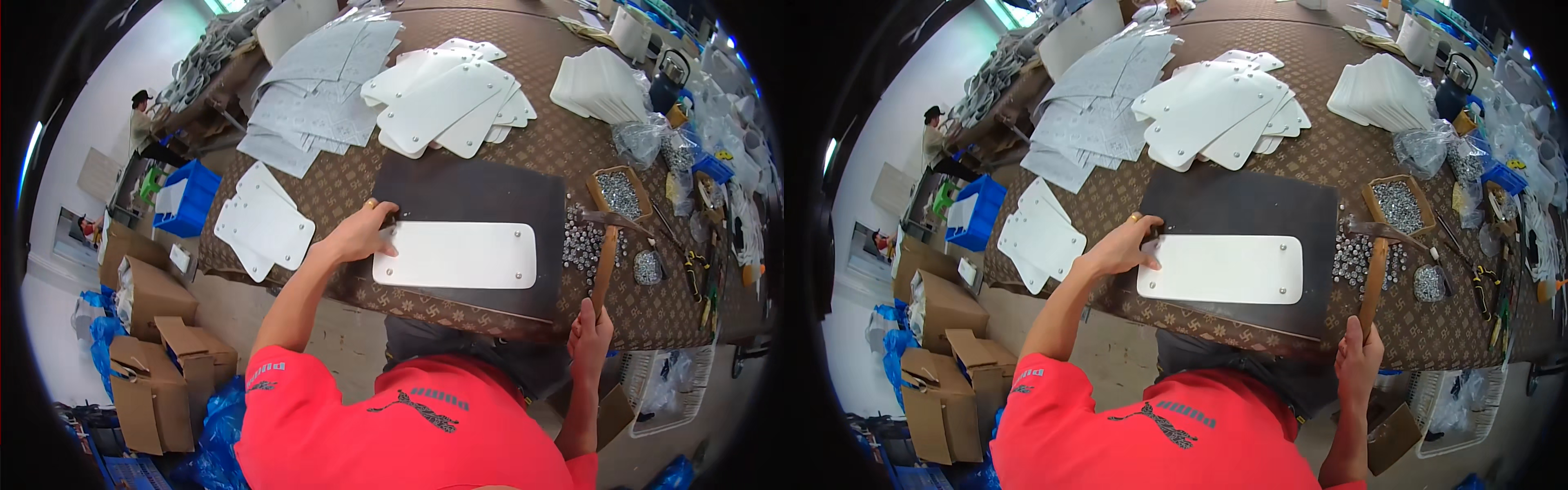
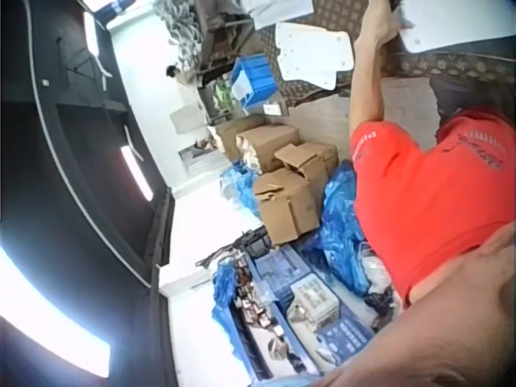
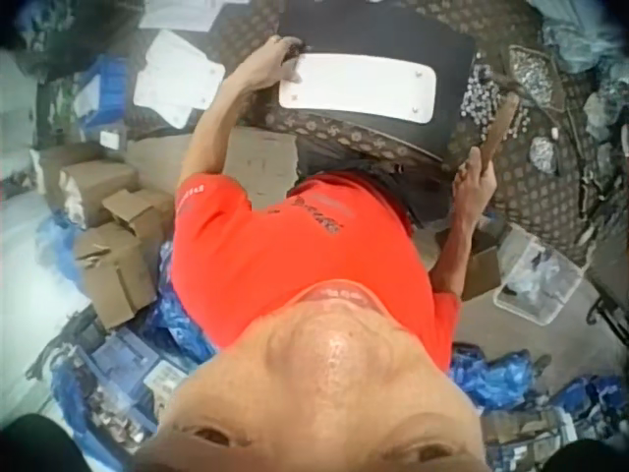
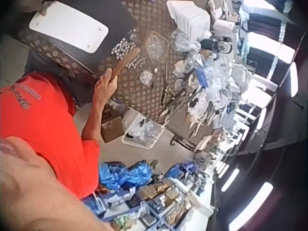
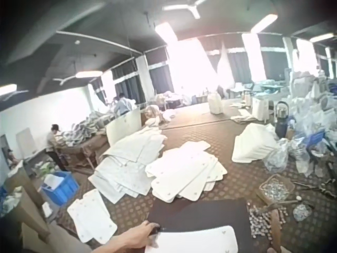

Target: Hammering small metal rivets into material components for bag assembly.

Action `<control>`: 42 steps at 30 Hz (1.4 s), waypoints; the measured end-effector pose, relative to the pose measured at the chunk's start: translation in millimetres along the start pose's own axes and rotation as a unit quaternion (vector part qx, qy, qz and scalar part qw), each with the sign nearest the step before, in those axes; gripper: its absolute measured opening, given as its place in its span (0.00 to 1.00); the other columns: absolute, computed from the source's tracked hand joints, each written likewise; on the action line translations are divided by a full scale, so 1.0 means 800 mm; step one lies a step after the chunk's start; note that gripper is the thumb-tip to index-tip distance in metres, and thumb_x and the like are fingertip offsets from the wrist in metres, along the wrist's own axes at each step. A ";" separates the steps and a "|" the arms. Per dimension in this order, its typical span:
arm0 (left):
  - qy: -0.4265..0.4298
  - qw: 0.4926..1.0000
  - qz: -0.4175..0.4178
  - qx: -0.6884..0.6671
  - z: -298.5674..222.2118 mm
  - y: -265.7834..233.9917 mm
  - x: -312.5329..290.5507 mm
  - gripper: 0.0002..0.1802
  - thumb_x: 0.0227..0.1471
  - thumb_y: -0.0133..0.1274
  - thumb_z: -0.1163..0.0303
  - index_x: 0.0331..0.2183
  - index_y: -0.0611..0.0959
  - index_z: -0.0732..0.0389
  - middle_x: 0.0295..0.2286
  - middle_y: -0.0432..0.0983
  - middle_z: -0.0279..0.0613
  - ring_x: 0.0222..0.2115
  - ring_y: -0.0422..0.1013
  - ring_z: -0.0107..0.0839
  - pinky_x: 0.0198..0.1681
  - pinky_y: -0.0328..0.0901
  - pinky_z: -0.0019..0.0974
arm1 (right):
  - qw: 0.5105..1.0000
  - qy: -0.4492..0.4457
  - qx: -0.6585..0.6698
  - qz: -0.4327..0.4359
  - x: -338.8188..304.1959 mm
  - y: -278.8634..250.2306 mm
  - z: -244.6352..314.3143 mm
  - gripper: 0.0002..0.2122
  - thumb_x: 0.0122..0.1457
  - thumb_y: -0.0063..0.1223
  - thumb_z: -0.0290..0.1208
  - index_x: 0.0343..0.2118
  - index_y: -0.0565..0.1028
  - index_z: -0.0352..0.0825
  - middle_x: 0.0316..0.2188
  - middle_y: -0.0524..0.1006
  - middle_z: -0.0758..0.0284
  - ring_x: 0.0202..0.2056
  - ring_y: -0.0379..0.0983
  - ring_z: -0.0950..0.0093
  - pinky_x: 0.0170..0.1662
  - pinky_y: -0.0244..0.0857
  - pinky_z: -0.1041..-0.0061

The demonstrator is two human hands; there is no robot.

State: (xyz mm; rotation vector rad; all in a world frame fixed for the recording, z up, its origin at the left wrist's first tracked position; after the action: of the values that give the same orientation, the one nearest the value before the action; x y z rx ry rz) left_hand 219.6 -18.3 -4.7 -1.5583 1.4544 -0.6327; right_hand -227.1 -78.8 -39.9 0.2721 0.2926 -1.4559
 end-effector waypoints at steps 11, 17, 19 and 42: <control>0.101 0.970 -0.004 -0.221 -0.012 -0.095 0.053 0.13 0.52 0.64 0.67 0.36 0.79 0.61 0.28 0.69 0.29 0.31 0.66 0.21 0.34 0.61 0.30 | 0.997 0.021 0.066 -0.036 0.010 -0.015 -0.023 0.13 0.69 0.50 0.40 0.29 0.64 0.43 0.15 0.58 0.81 0.11 0.50 0.90 0.12 0.43 0.85; 0.018 0.932 -0.310 -0.185 0.033 -0.228 0.092 0.24 0.52 0.64 0.62 0.49 0.80 0.63 0.33 0.76 0.35 0.30 0.68 0.23 0.32 0.63 0.30 | 0.998 0.010 0.041 -0.035 0.013 -0.010 -0.026 0.14 0.68 0.50 0.42 0.28 0.62 0.44 0.14 0.56 0.81 0.10 0.49 0.89 0.10 0.42 0.83; -0.007 0.939 -0.311 -0.147 0.060 -0.229 0.076 0.24 0.53 0.63 0.63 0.49 0.80 0.62 0.34 0.77 0.37 0.32 0.71 0.26 0.33 0.65 0.32 | 0.999 0.012 0.028 -0.018 0.015 -0.006 -0.028 0.14 0.68 0.50 0.42 0.28 0.62 0.44 0.14 0.55 0.81 0.10 0.49 0.89 0.10 0.42 0.83; -0.223 0.904 -0.150 0.332 0.267 -0.090 -0.223 0.44 0.49 0.49 0.83 0.64 0.62 0.37 0.63 0.62 0.40 0.32 0.79 0.48 0.28 0.72 0.45 | 0.996 -0.043 -0.008 -0.077 0.013 -0.008 -0.016 0.17 0.69 0.49 0.38 0.24 0.58 0.43 0.14 0.52 0.80 0.10 0.45 0.88 0.10 0.39 0.82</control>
State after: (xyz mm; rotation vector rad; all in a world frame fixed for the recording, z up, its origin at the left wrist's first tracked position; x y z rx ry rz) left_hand 403.4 202.5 -9.9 -1.2590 0.5622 -0.7826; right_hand -232.6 -84.8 -55.6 0.1764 0.2596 -1.6116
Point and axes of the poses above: each hand's wrist, its own x-axis towards the middle knuckle, its own y-axis out of the palm, z = x × y, the point moved 10 cm from there along x, towards the middle knuckle
